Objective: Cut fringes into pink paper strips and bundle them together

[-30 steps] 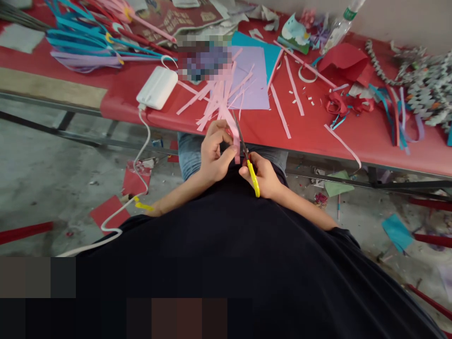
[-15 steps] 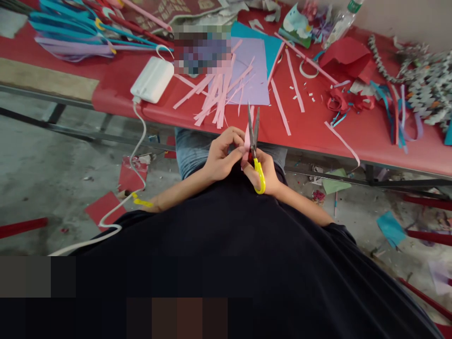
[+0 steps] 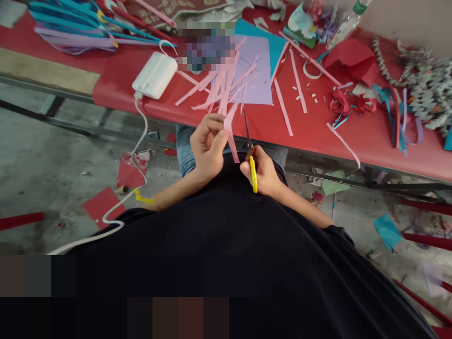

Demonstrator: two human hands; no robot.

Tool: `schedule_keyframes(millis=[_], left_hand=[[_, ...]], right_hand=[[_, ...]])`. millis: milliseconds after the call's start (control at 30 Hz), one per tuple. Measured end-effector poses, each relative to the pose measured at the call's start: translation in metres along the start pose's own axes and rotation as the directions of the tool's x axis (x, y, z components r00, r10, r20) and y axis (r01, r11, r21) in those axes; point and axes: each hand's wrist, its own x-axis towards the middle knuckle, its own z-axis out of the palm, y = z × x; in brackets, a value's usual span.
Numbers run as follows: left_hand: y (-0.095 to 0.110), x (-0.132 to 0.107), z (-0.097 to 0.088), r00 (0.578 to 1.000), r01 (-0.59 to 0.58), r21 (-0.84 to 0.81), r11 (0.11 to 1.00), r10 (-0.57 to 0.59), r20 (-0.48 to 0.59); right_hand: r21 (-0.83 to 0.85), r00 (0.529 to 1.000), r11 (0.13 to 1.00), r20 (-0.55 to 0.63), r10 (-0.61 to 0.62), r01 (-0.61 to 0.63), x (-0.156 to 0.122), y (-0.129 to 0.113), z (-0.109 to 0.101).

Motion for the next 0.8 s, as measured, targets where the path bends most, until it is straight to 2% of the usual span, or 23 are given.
schedule_keyframes(millis=[100,200,333,500,667,800], left_hand=[[-0.006,0.002,-0.003,0.982,-0.173,0.077,0.982,0.178,-0.059],[-0.013,0.003,-0.004,0.973,-0.224,0.108,0.969,0.229,-0.041],[-0.022,0.0,-0.004,0.971,-0.231,0.097,0.968,0.236,-0.042],[-0.022,-0.002,-0.003,0.989,-0.145,0.112,0.983,0.147,-0.009],[-0.026,-0.002,-0.001,0.966,-0.257,0.097,0.962,0.253,0.051],[-0.031,-0.004,-0.001,0.973,-0.231,0.095,0.968,0.228,0.044]], right_hand=[[-0.092,0.997,0.996,0.078,0.016,-0.009,0.001,-0.002,-0.002],[-0.147,0.993,0.989,0.116,0.022,-0.004,0.002,-0.007,-0.003],[-0.156,0.989,0.988,0.145,0.014,0.009,0.003,-0.011,-0.002],[-0.223,0.985,0.975,0.169,0.02,0.019,0.005,-0.013,-0.001],[-0.205,0.985,0.979,0.171,0.036,0.0,0.006,-0.014,0.0],[-0.223,0.987,0.975,0.159,0.019,0.017,0.006,-0.013,-0.001]])
